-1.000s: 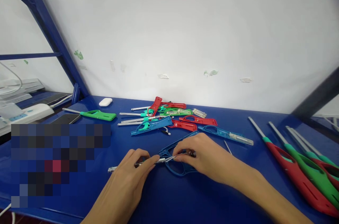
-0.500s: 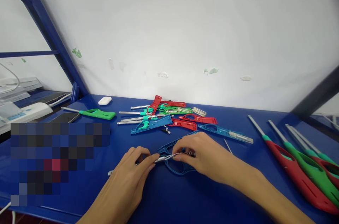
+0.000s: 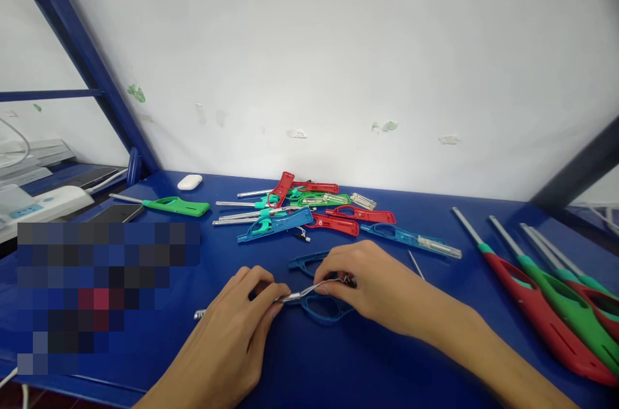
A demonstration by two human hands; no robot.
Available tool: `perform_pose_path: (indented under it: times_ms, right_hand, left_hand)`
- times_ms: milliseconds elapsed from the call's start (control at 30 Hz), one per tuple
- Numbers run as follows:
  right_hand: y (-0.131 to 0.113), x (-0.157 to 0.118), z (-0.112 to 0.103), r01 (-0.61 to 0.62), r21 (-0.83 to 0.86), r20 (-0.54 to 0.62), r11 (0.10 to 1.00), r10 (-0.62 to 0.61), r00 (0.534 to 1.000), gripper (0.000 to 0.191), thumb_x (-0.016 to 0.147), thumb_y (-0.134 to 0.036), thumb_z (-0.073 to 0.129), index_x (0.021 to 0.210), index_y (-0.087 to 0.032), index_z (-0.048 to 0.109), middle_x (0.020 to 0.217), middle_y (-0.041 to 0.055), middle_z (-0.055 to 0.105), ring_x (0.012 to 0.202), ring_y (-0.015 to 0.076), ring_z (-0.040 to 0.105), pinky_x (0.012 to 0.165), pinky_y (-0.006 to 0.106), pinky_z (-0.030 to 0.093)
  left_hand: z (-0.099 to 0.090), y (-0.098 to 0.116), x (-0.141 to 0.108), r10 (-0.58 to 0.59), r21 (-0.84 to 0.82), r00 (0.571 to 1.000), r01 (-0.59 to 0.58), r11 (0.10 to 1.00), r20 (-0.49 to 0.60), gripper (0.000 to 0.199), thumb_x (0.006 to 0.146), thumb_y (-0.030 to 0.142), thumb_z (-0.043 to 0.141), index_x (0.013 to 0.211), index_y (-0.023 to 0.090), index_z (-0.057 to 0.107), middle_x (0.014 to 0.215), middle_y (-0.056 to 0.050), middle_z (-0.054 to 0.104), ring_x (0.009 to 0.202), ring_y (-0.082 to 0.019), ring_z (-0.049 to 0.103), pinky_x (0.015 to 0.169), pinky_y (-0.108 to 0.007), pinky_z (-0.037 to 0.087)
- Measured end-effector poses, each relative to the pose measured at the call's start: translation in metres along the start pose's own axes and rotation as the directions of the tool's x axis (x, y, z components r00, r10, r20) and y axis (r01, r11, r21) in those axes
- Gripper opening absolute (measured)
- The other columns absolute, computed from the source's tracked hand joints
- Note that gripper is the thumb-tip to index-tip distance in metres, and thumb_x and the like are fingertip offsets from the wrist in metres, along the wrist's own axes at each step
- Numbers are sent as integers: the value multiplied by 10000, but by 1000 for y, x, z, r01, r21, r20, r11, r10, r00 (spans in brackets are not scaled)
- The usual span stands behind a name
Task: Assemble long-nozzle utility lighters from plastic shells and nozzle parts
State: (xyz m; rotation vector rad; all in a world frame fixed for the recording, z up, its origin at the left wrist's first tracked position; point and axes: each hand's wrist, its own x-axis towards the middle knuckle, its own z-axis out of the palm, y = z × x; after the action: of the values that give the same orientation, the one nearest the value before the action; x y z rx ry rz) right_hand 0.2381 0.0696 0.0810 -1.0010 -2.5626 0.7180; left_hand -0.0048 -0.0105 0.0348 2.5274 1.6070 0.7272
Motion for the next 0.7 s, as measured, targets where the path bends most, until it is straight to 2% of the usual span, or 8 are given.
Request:
perform_pose_path:
  times_ms: [167,267,467,600,700]
  right_hand:
    - [0,-1,0,27,-19,-5,999,-27,1000,111,1012,-295,669,1001,-256,772,991,-2,758,897,172,677,827,298,459]
    - [0,-2,-1,43,-34,7,999,-42,999,132,1019,-303,658,1001,-258,780,975,-1,746,869,162,665,782,287,455]
    - [0,-1,-1,72,-58,47,996,-70,996,136,1019,-288,655,1008,-255,787,939,-4,740,826,150,658,722,269,432]
    - [0,-1,0,73,-71,57,995,-69,996,135,1016,-282,656,1010,-253,789,938,-2,741,818,150,661,713,271,431]
    - [-1,-2,0,71,-74,56,995,-67,996,140,1018,-274,650,1010,-254,788,950,1,748,829,154,669,718,274,435]
  left_hand:
    - [2,-1,1,15,12,1000,-15,1000,3,336,1064,222,418,1299,340,628,1091,-17,616,959,-151,651,843,-316,571]
    - [1,0,1,18,13,1000,-18,1000,-4,349,1061,217,414,1306,335,632,1096,-21,616,984,-152,652,876,-333,576]
    - [0,2,-2,17,18,1000,-17,1000,4,338,1057,238,445,1314,355,630,1098,-12,625,1000,-167,636,847,-343,583]
    - [2,0,-4,39,8,999,-39,999,-14,339,1064,241,472,1355,360,599,1147,-12,632,1029,-159,636,855,-303,574]
    - [4,-2,-3,99,-11,995,-99,995,-8,393,1055,169,466,1370,370,589,1150,-2,643,1032,-138,636,872,-255,561]
